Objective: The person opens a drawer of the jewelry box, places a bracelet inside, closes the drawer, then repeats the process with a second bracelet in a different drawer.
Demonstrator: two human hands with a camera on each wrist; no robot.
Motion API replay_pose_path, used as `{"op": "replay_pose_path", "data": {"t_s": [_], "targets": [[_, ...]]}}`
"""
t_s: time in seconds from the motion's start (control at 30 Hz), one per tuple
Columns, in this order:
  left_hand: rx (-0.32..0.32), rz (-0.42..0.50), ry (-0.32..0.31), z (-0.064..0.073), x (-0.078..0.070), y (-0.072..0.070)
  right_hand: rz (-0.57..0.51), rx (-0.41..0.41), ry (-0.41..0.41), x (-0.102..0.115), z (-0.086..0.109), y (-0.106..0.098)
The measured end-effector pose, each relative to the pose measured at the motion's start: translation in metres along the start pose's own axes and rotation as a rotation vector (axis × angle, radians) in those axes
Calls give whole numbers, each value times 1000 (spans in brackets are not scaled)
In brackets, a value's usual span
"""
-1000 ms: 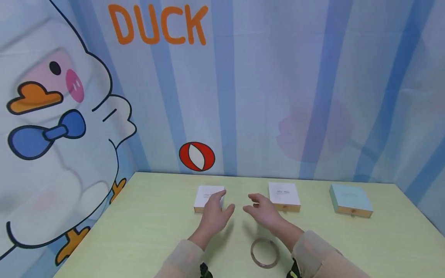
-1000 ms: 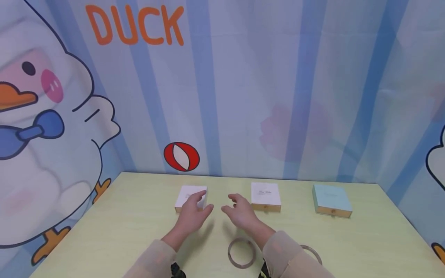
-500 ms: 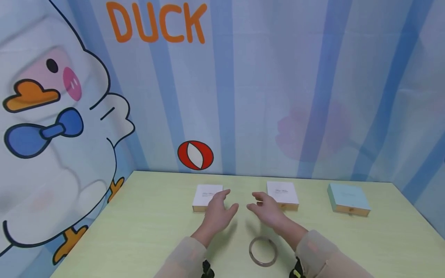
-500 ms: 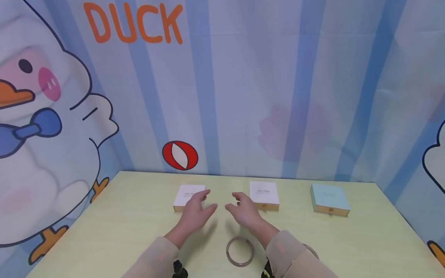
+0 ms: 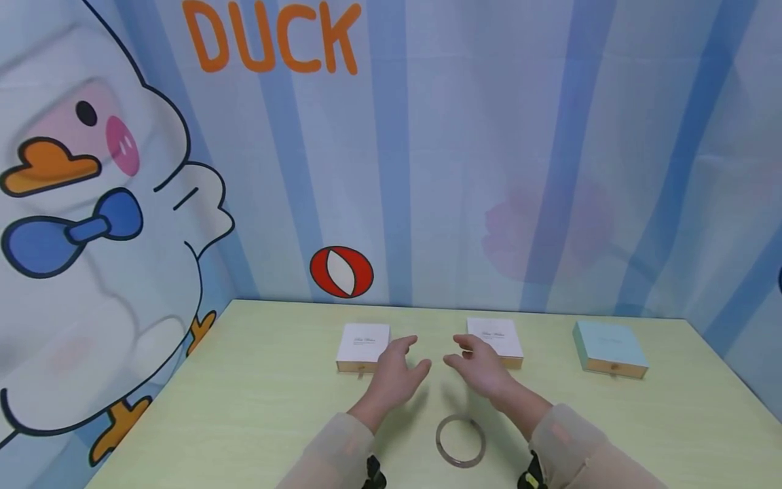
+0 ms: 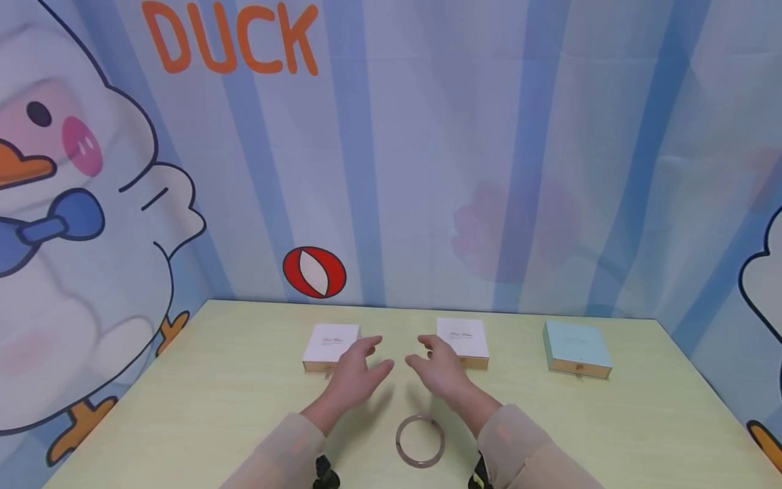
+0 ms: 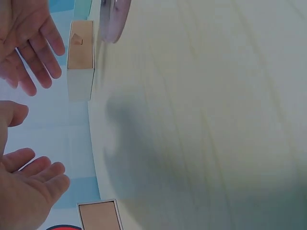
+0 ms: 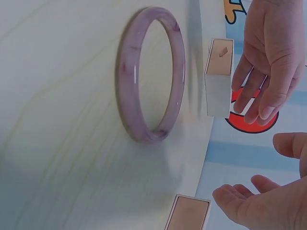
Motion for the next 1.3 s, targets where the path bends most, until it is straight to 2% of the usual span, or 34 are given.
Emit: {"op": "replay_pose_path", "data": {"t_s": [0.33,0.6,0.87,1.3], "targets": [[4,-12,43,3,-10,8,-3,-14,8,-3,3,-9],[12,21,84,4,-18,15,-6,-20,3,-4,6,-17],[28,16,94,4,-25,20,-4,-32,14,-5,6,-25],[36,-11,108,-2,-31,33,7,-63,40,-12,5,-43]]}}
Point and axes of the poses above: each hand's wrist, its own z-axis away from the middle knuckle, its own y-axis out of the palm, x = y × z, the point moved 8 cm from there along -z, towards the middle knuckle, and after that the axes turned 11 degrees about -z, right-handed, at the moved point
